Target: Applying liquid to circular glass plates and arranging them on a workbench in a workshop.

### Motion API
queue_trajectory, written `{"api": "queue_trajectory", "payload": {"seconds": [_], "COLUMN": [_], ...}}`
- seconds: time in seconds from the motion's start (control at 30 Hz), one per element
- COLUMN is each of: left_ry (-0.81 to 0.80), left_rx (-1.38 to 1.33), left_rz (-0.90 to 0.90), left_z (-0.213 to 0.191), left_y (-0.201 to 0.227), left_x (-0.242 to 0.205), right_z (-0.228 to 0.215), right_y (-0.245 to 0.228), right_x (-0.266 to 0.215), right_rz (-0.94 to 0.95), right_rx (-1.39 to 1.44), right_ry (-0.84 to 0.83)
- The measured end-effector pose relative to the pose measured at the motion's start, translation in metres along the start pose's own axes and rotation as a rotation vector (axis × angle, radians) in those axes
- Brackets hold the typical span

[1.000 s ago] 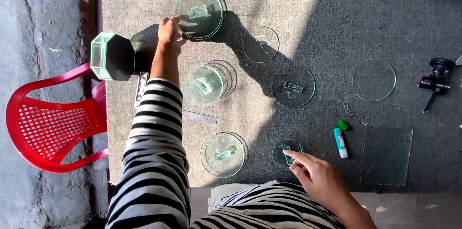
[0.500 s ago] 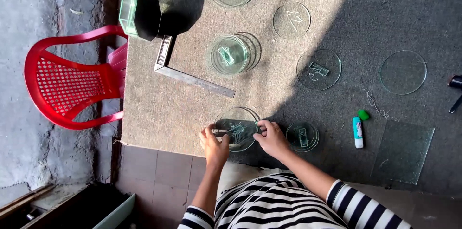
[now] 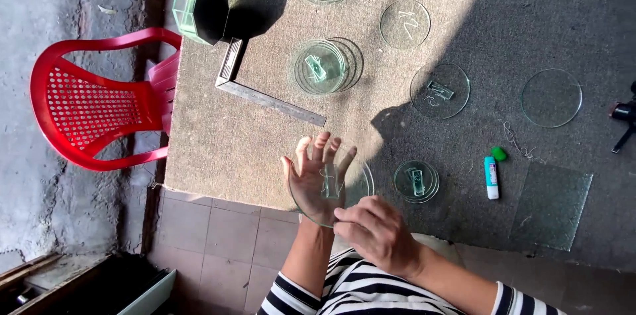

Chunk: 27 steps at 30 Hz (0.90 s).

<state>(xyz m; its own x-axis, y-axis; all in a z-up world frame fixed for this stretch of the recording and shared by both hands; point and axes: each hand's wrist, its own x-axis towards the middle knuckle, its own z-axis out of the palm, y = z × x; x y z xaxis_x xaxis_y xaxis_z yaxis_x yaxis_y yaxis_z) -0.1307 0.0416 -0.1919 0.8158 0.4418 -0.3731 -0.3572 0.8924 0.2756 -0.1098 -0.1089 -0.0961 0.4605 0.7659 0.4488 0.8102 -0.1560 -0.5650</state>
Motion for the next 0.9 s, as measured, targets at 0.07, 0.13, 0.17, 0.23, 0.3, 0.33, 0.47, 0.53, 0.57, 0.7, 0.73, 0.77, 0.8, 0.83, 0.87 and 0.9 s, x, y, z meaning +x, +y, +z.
{"api": "queue_trajectory", "payload": {"seconds": [0.07, 0.13, 0.17, 0.23, 0.3, 0.33, 0.47, 0.53, 0.57, 0.7, 0.73, 0.77, 0.8, 0.83, 0.87, 0.9], "left_ry": [-0.124, -0.22, -0.232, -0.305, -0.352, -0.387, -0.338, -0.362, -0.37, -0.395, -0.423, -0.427, -0.394, -0.36, -0.369, -0.346], "left_rx": [-0.103, -0.191, -0.195, -0.19, -0.207, -0.224, -0.317, -0.264, -0.276, -0.236, -0.245, -0.241, -0.212, -0.183, -0.179, -0.179], "left_rz": [-0.074, -0.173, -0.172, -0.194, -0.22, -0.241, -0.383, -0.598, -0.575, -0.724, -0.746, -0.753, -0.744, -0.734, -0.737, -0.732], "left_z": [0.06, 0.099, 0.109, 0.13, 0.142, 0.149, 0.158, 0.158, 0.158, 0.154, 0.153, 0.155, 0.158, 0.162, 0.164, 0.166], "left_y": [0.005, 0.009, 0.01, 0.011, 0.013, 0.012, 0.01, 0.01, 0.008, 0.005, 0.002, 0.002, 0.001, 0.001, 0.0, 0.0], "left_x": [-0.001, 0.0, 0.0, 0.001, 0.001, 0.0, 0.003, 0.008, 0.007, 0.006, 0.006, 0.004, 0.004, 0.005, 0.007, 0.009], "right_z": [-0.017, -0.031, -0.037, -0.051, -0.064, -0.072, -0.094, -0.104, -0.115, -0.123, -0.12, -0.115, -0.11, -0.105, -0.104, -0.102], "right_y": [-0.009, -0.015, -0.019, -0.029, -0.038, -0.042, -0.047, -0.054, -0.028, -0.02, -0.043, -0.041, -0.037, -0.033, -0.029, -0.025], "right_x": [0.01, 0.016, 0.019, 0.025, 0.029, 0.031, 0.03, 0.037, -0.001, -0.04, -0.025, -0.012, 0.001, 0.015, 0.013, 0.011], "right_rz": [-0.061, -0.082, -0.091, -0.123, -0.117, -0.108, -0.1, 0.074, 0.053, 0.293, 0.479, 0.481, 0.43, 0.379, 0.376, 0.352], "right_rx": [-0.022, 0.012, 0.003, 0.044, 0.029, 0.022, 0.033, 0.002, 0.005, -0.102, -0.204, -0.207, -0.221, -0.235, -0.24, -0.278], "right_ry": [0.035, 0.051, 0.053, 0.058, 0.061, 0.059, 0.092, 0.234, 0.219, 0.091, 0.303, 0.312, 0.201, 0.09, 0.098, 0.087]}}
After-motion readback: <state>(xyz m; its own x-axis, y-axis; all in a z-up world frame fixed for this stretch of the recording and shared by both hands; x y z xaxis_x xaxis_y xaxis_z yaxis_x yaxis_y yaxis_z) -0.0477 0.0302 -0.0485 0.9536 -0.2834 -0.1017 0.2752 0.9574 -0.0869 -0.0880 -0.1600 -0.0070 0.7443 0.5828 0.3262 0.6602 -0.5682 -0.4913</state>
